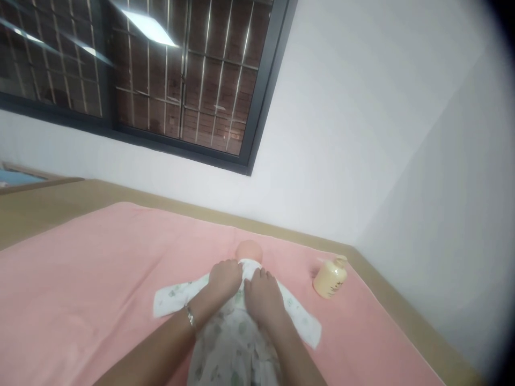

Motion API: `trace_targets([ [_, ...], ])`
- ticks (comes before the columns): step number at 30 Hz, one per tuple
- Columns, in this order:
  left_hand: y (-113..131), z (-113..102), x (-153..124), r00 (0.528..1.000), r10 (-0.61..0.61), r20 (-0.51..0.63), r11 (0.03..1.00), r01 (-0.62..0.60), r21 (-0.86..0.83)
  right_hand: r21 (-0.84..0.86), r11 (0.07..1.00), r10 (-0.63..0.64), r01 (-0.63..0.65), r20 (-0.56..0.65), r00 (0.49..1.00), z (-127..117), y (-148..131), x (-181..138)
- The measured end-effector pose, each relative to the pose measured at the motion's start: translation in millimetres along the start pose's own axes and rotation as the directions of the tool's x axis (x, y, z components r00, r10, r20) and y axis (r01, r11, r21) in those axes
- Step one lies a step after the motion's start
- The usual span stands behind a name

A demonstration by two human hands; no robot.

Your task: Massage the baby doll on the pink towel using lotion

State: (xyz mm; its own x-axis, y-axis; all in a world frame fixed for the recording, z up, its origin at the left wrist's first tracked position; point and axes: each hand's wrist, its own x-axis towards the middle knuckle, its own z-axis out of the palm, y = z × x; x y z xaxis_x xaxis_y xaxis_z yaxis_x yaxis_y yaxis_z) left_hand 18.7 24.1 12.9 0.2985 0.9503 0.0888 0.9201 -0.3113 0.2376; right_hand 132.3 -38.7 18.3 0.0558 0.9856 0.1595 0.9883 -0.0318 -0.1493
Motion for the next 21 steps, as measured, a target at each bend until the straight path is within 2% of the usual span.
trace_targets([
  [5,8.0,-1.3,-7.9,0.999,-0.041,-0.017,0.999,0.042,0.027,0.171,0.973,0.130,-0.155,0.153,0.980,1.1,30.7,21.1],
  [8,15.5,-4.0,-15.1,0.997,-0.069,-0.038,0.997,0.070,0.028,0.285,0.942,0.116,-0.179,0.223,0.968,5.8,47.3,31.2],
  [11,15.6,-4.8,-16.1,0.998,-0.054,-0.034,0.999,0.054,0.004,0.254,0.958,0.086,-0.134,0.192,0.978,6.4,48.9,31.1],
  [14,4.5,-2.9,-6.7,0.999,-0.043,0.006,0.997,0.043,-0.058,0.133,0.985,0.088,-0.109,0.157,0.984,-1.0,37.4,22.6],
  [17,-7.1,-1.0,3.2,0.998,-0.031,0.056,0.991,0.038,-0.131,0.092,0.995,0.028,-0.040,0.124,0.992,-10.7,24.3,11.7],
  [19,-7.7,-0.9,3.4,0.998,-0.024,0.061,0.989,0.033,-0.148,0.078,0.997,-0.006,-0.003,0.103,0.995,-13.2,20.1,8.0],
  [21,-1.0,-1.5,-3.0,0.999,-0.026,0.036,0.991,0.030,-0.131,0.086,0.996,0.017,-0.025,0.090,0.996,-11.0,20.7,9.6],
])
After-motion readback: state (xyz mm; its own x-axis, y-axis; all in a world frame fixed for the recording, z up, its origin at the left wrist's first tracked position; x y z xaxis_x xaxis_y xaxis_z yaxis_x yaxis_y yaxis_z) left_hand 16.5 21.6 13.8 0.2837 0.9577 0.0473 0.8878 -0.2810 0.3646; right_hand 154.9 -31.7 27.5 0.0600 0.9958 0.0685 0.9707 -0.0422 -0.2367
